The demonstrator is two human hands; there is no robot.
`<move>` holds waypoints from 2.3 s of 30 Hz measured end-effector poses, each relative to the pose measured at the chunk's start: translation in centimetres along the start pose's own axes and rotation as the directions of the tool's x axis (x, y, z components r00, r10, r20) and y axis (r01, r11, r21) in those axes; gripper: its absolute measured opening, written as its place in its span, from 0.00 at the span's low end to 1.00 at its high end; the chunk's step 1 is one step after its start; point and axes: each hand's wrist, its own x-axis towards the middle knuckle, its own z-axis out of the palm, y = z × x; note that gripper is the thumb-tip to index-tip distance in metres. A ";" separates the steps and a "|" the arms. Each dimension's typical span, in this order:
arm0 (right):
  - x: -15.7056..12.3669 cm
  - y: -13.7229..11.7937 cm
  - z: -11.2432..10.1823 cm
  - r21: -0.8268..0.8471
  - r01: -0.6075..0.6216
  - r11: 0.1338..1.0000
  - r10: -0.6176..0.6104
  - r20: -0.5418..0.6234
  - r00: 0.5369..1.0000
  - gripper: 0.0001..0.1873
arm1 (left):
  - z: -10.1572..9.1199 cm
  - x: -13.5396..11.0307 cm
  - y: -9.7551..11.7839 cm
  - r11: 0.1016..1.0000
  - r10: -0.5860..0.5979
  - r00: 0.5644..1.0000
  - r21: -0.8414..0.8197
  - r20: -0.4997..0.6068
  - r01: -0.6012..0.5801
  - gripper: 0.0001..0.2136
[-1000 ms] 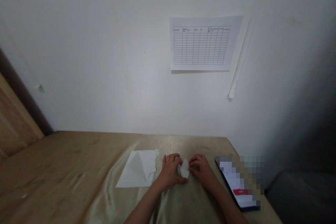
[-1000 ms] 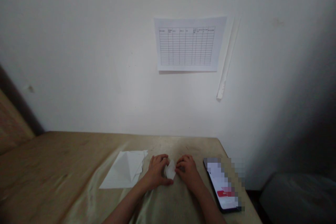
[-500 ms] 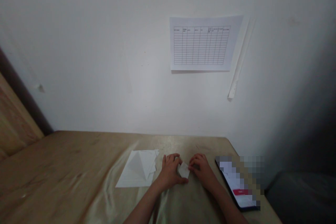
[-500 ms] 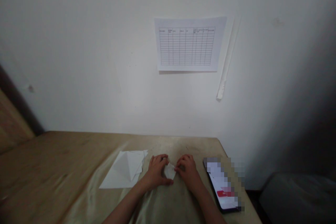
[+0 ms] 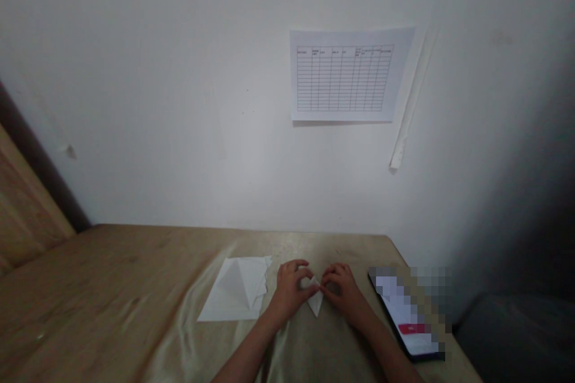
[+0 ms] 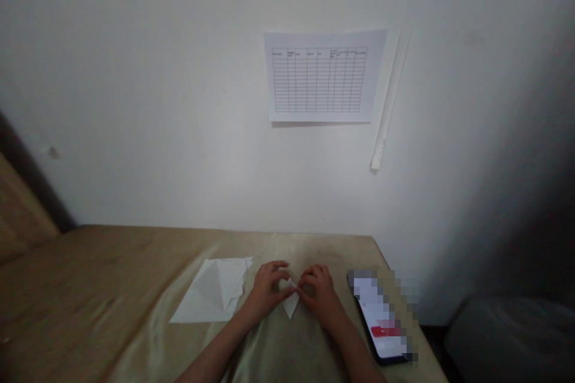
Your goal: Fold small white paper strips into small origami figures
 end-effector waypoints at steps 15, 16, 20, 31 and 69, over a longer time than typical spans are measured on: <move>0.0 -0.2 -0.1 0.014 0.002 1.000 -0.002 0.019 1.000 0.04 | -0.4 0.4 0.4 0.996 -0.004 1.000 -0.092 -0.030 0.001 0.06; -0.1 -0.2 -0.1 0.012 0.008 1.000 -0.008 0.018 1.000 0.05 | -0.5 0.4 0.5 0.996 0.000 1.000 -0.092 -0.030 -0.003 0.06; 0.0 0.0 0.0 0.002 0.014 1.000 -0.014 0.019 1.000 0.05 | -0.6 0.3 0.7 0.994 -0.001 0.999 -0.108 -0.046 -0.004 0.04; -0.1 -0.2 0.1 0.024 0.016 1.000 -0.016 -0.019 1.000 0.03 | -0.1 0.5 0.1 0.991 -0.019 0.996 -0.131 -0.081 0.008 0.05; 0.0 0.3 0.7 0.018 0.065 0.998 -0.065 0.003 0.998 0.04 | 1.3 0.6 -1.1 0.963 -0.079 0.983 -0.269 -0.167 0.032 0.03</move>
